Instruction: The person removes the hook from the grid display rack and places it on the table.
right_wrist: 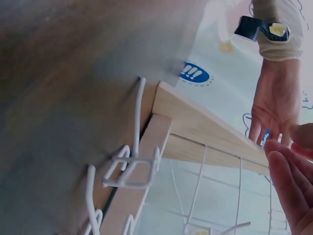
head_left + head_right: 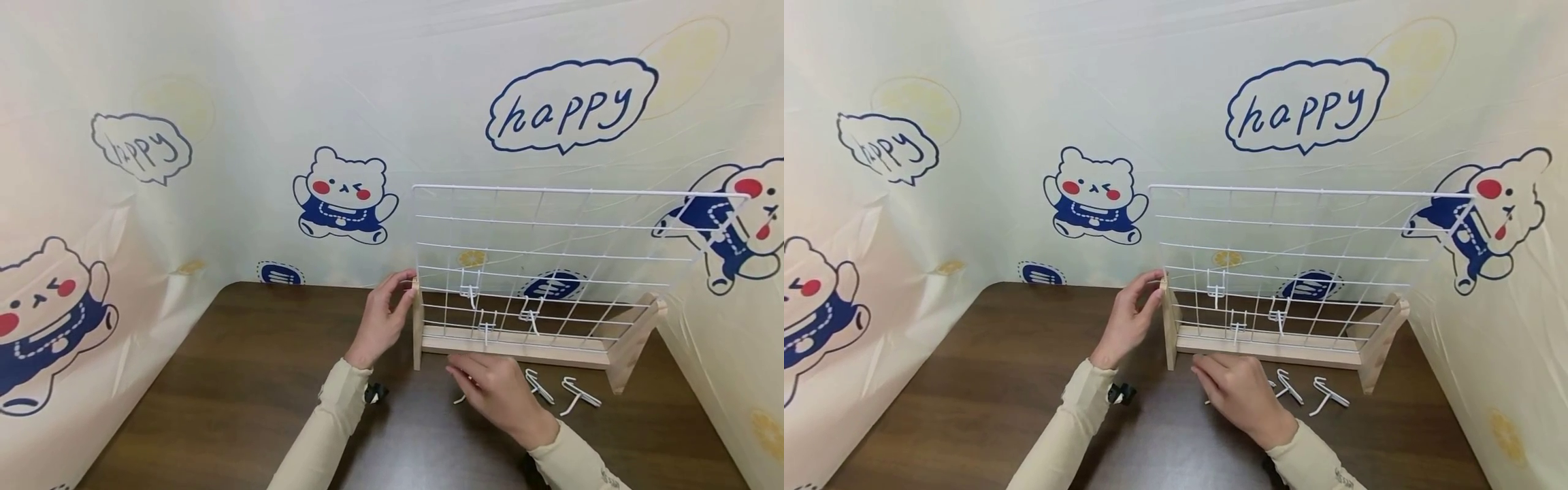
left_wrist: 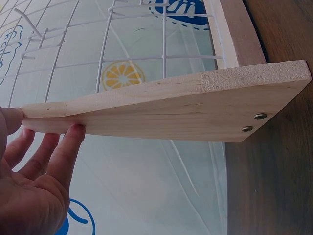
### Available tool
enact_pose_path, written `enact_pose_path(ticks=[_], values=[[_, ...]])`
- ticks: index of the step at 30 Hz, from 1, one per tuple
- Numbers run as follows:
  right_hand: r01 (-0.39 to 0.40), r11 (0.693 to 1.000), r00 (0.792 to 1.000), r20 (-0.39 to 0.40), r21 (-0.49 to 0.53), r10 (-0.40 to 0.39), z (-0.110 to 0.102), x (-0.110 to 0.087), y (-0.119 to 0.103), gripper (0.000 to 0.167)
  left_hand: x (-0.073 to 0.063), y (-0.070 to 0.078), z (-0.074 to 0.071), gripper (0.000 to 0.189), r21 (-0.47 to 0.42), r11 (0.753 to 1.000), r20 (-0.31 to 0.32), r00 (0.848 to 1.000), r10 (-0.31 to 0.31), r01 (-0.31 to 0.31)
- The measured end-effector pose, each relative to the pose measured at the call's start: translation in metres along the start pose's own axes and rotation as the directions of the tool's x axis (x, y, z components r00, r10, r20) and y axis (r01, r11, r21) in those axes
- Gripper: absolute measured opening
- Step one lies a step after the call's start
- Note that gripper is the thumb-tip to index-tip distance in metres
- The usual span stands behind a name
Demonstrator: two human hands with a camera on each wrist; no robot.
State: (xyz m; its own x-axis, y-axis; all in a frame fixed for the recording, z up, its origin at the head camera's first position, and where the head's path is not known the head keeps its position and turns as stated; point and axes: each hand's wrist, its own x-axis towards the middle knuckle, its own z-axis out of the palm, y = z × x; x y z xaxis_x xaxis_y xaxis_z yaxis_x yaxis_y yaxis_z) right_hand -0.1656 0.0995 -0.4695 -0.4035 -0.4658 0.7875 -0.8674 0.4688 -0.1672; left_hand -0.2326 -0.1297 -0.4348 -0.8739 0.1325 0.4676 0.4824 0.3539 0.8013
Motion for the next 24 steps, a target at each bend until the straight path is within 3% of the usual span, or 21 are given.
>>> enact_pose_path(ticks=[13, 24], values=[[0.010, 0.999, 0.986, -0.169, 0.036, -0.004, -0.011, 0.011, 0.007, 0.032, 0.000, -0.001, 0.000, 0.032, -0.001, 1.000, 0.002, 1.000, 0.003, -0.003], [-0.085, 0.996, 0.981, -0.173, 0.038, 0.090, -0.016, 0.011, 0.013, 0.037, 0.000, 0.000, 0.000, 0.034, -0.001, 1.000, 0.014, 1.000, -0.020, 0.020]])
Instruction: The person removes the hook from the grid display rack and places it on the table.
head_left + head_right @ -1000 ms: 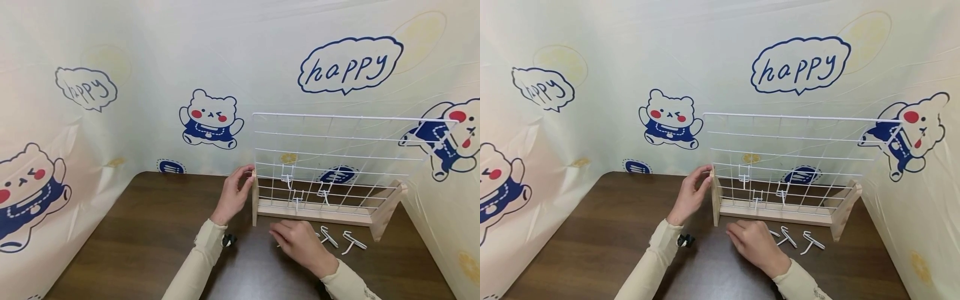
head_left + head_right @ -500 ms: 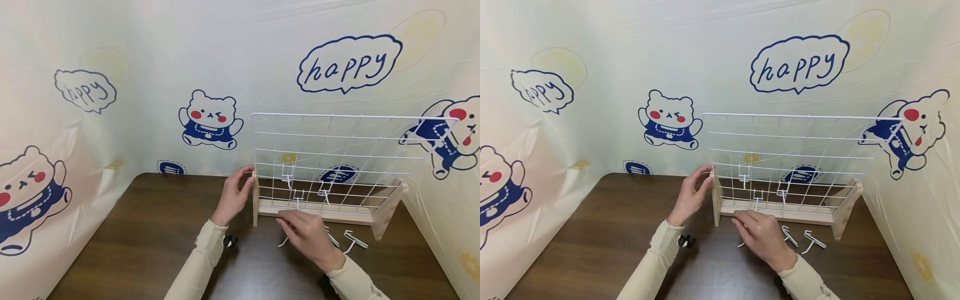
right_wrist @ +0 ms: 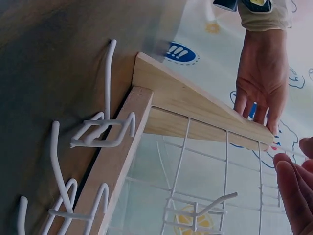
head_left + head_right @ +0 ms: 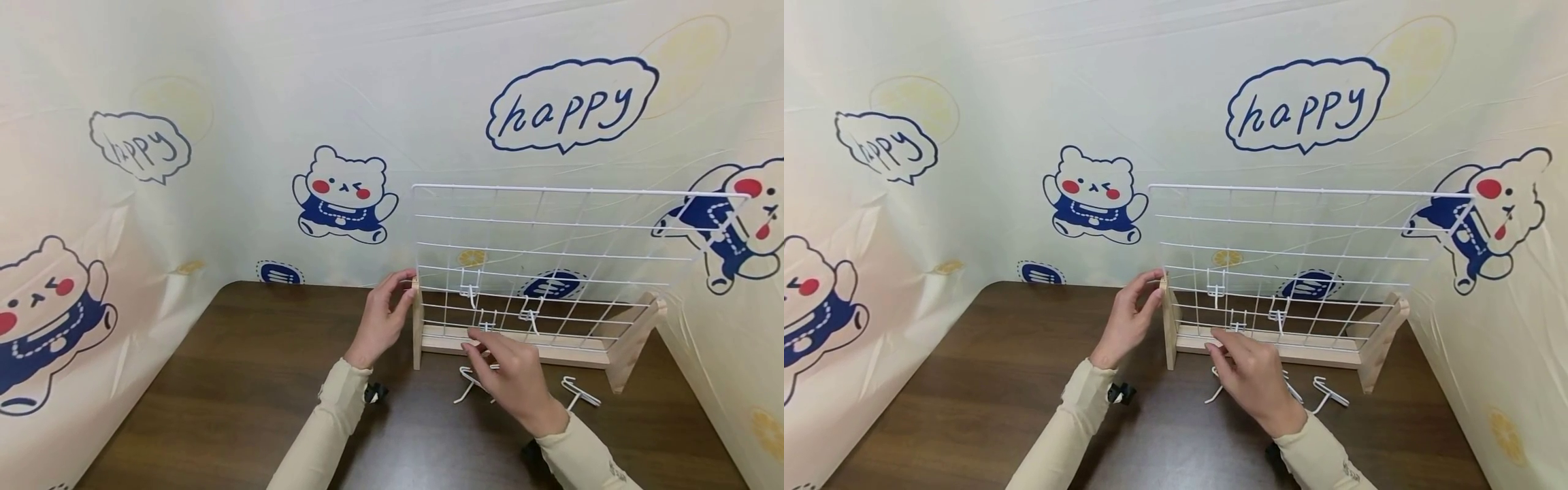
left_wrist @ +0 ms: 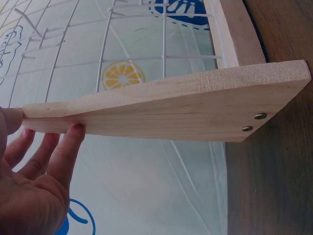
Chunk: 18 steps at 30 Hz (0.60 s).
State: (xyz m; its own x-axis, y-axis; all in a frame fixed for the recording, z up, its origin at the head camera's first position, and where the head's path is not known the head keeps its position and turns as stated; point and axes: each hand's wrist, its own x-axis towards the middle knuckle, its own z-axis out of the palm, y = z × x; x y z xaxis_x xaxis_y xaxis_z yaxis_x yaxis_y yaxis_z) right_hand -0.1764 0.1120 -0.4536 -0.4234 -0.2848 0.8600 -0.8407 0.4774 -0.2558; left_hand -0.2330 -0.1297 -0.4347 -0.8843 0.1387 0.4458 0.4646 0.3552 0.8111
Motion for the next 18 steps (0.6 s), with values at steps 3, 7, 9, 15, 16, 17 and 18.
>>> enact_pose_path(ticks=[3, 7, 9, 15, 16, 17, 18], values=[[-0.009, 1.000, 0.999, -0.041, 0.001, 0.009, 0.001, 0.003, 0.000, 0.038, 0.000, 0.000, 0.000, 0.033, -0.002, 1.000, -0.006, 1.000, 0.009, -0.009], [-0.018, 1.000, 0.996, -0.082, -0.008, 0.017, 0.001, 0.008, 0.000, 0.038, 0.000, -0.001, 0.000, 0.033, -0.002, 1.000, -0.015, 1.000, 0.015, -0.015], [-0.026, 1.000, 0.996, -0.091, -0.012, 0.025, 0.000, 0.010, 0.001, 0.039, 0.000, -0.001, 0.000, 0.032, -0.002, 1.000, -0.019, 1.000, 0.020, -0.021], [-0.028, 0.999, 0.991, -0.135, -0.034, 0.023, 0.001, 0.017, 0.003, 0.040, 0.000, -0.002, 0.000, 0.032, -0.007, 1.000, -0.017, 0.999, 0.029, -0.029], [-0.032, 0.999, 0.990, -0.140, -0.038, 0.027, 0.001, 0.018, 0.003, 0.040, 0.000, -0.002, 0.000, 0.032, -0.010, 1.000, -0.015, 0.999, 0.029, -0.029], [-0.038, 0.998, 0.990, -0.141, -0.040, 0.032, 0.001, 0.018, 0.003, 0.038, 0.000, -0.001, 0.000, 0.032, -0.011, 1.000, -0.013, 1.000, 0.026, -0.026], [-0.047, 0.998, 0.990, -0.138, -0.041, 0.041, 0.001, 0.019, 0.003, 0.035, 0.000, -0.001, 0.000, 0.032, -0.012, 1.000, -0.013, 1.000, 0.027, -0.027]])
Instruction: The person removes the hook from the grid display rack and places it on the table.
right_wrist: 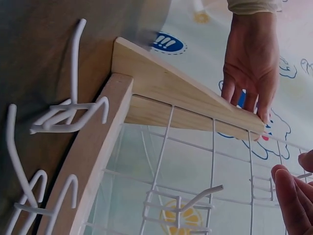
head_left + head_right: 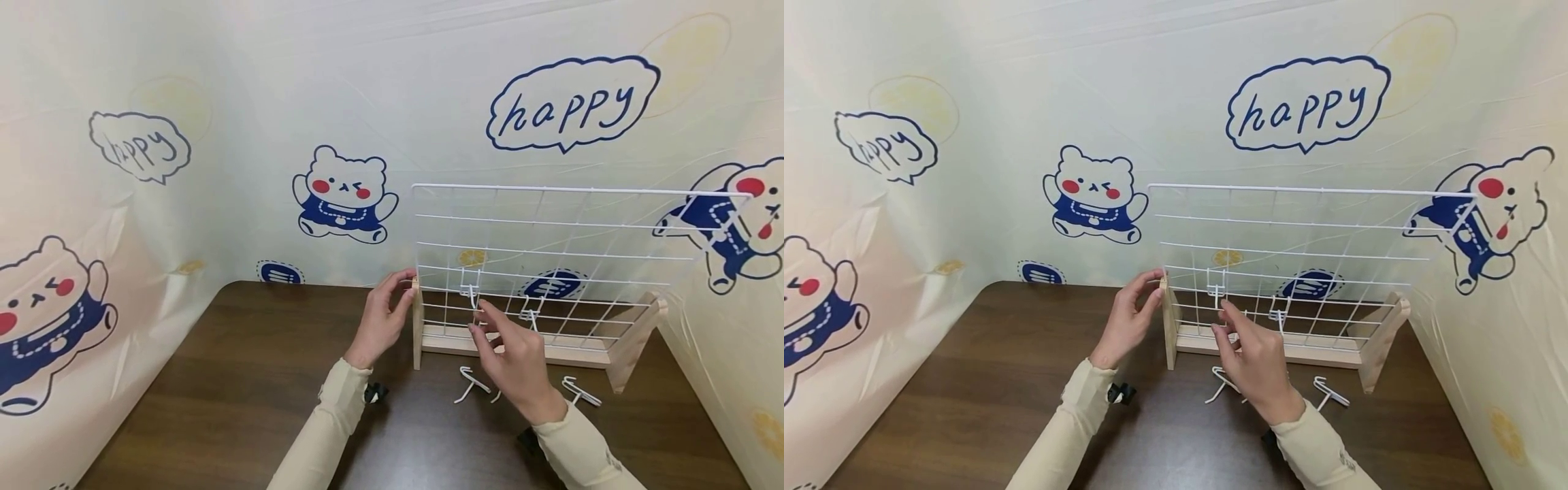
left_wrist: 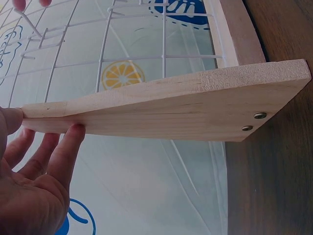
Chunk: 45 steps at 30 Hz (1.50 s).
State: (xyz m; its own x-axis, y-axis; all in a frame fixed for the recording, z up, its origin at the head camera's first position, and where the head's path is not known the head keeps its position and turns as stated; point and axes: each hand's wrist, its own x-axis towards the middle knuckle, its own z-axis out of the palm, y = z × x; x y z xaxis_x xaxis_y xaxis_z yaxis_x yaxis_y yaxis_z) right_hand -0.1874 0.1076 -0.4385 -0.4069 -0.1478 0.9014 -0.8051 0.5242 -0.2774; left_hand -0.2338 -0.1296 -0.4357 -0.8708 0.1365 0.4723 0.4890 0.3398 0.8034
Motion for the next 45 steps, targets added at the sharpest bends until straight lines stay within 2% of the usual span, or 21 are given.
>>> enact_pose_path(ticks=[3, 9, 15, 22, 32, 45], values=[[-0.030, 1.000, 0.999, 0.022, 0.002, 0.030, 0.001, 0.002, 0.000, 0.029, 0.000, 0.000, 0.000, 0.032, -0.003, 1.000, -0.005, 1.000, 0.009, -0.009], [-0.066, 0.998, 0.996, 0.060, -0.020, 0.067, 0.003, 0.005, 0.003, 0.035, 0.000, 0.001, -0.001, 0.031, -0.009, 1.000, -0.016, 1.000, 0.021, -0.021], [-0.062, 0.997, 0.996, 0.056, -0.043, 0.064, 0.006, 0.009, 0.004, 0.039, 0.000, 0.002, 0.000, 0.032, 0.003, 1.000, -0.001, 1.000, 0.004, -0.004], [-0.064, 0.997, 0.997, 0.036, -0.041, 0.065, 0.008, 0.013, 0.005, 0.032, 0.001, 0.004, 0.001, 0.033, 0.007, 1.000, 0.011, 1.000, -0.013, 0.012], [-0.037, 0.997, 0.996, 0.079, -0.062, 0.042, 0.006, 0.013, 0.007, 0.024, 0.000, 0.002, 0.001, 0.034, 0.004, 1.000, 0.013, 1.000, -0.016, 0.016], [-0.036, 0.999, 0.999, 0.016, -0.006, 0.036, 0.009, 0.016, 0.005, 0.021, -0.001, 0.004, 0.000, 0.032, 0.003, 1.000, 0.004, 1.000, -0.029, 0.029]])
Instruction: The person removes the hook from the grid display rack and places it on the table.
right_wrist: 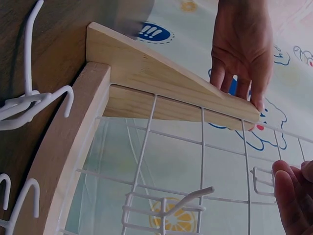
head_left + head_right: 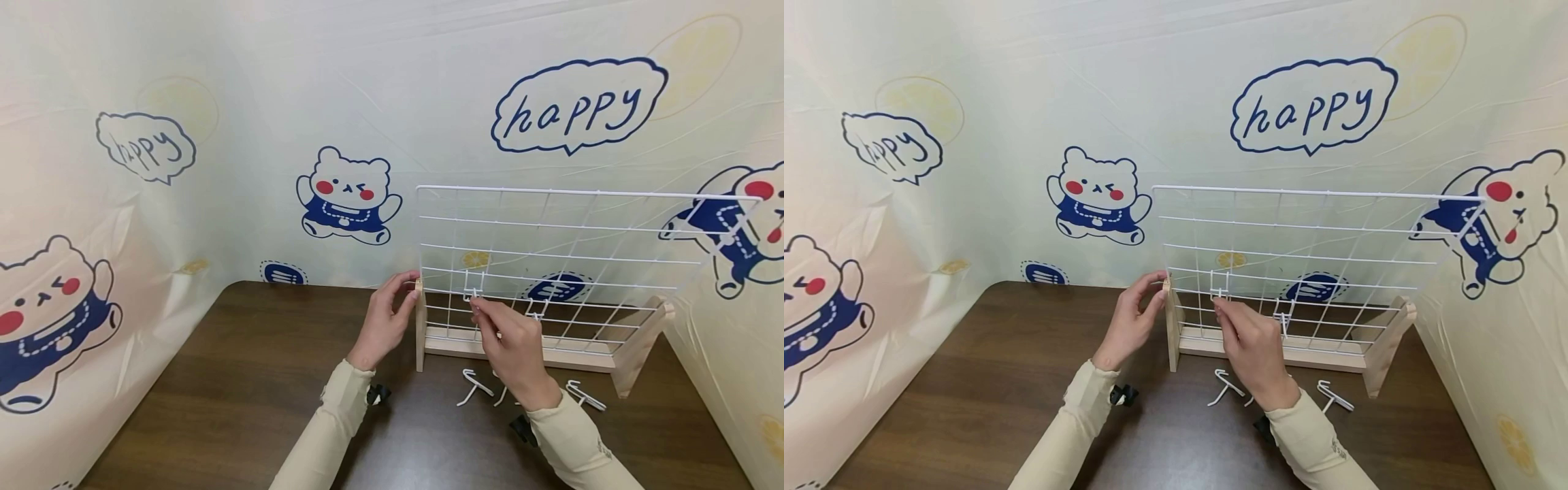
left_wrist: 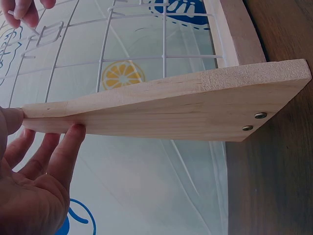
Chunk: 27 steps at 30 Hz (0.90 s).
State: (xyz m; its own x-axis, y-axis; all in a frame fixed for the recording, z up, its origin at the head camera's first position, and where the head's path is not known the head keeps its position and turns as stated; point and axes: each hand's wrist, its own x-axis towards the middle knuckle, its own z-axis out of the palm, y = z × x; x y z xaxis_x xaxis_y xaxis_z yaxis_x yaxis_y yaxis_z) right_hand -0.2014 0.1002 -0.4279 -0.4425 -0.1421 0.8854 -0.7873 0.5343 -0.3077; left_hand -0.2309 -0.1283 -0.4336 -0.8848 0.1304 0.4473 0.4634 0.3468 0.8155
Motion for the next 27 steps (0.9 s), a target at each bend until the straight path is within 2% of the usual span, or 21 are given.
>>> enact_pose_path(ticks=[9, 16, 27], values=[[0.057, 0.998, 0.996, -0.063, 0.000, -0.056, 0.000, 0.008, 0.000, 0.024, 0.000, -0.001, -0.001, 0.032, -0.009, 1.000, 0.004, 1.000, 0.018, -0.018], [0.060, 0.998, 0.995, -0.081, 0.010, -0.059, 0.000, 0.012, -0.002, 0.025, 0.000, -0.001, 0.000, 0.031, -0.001, 1.000, 0.003, 1.000, 0.021, -0.021], [0.086, 0.996, 0.994, -0.065, 0.015, -0.085, -0.005, 0.012, -0.011, 0.027, 0.000, -0.001, 0.000, 0.032, -0.006, 1.000, 0.001, 1.000, 0.019, -0.019]])
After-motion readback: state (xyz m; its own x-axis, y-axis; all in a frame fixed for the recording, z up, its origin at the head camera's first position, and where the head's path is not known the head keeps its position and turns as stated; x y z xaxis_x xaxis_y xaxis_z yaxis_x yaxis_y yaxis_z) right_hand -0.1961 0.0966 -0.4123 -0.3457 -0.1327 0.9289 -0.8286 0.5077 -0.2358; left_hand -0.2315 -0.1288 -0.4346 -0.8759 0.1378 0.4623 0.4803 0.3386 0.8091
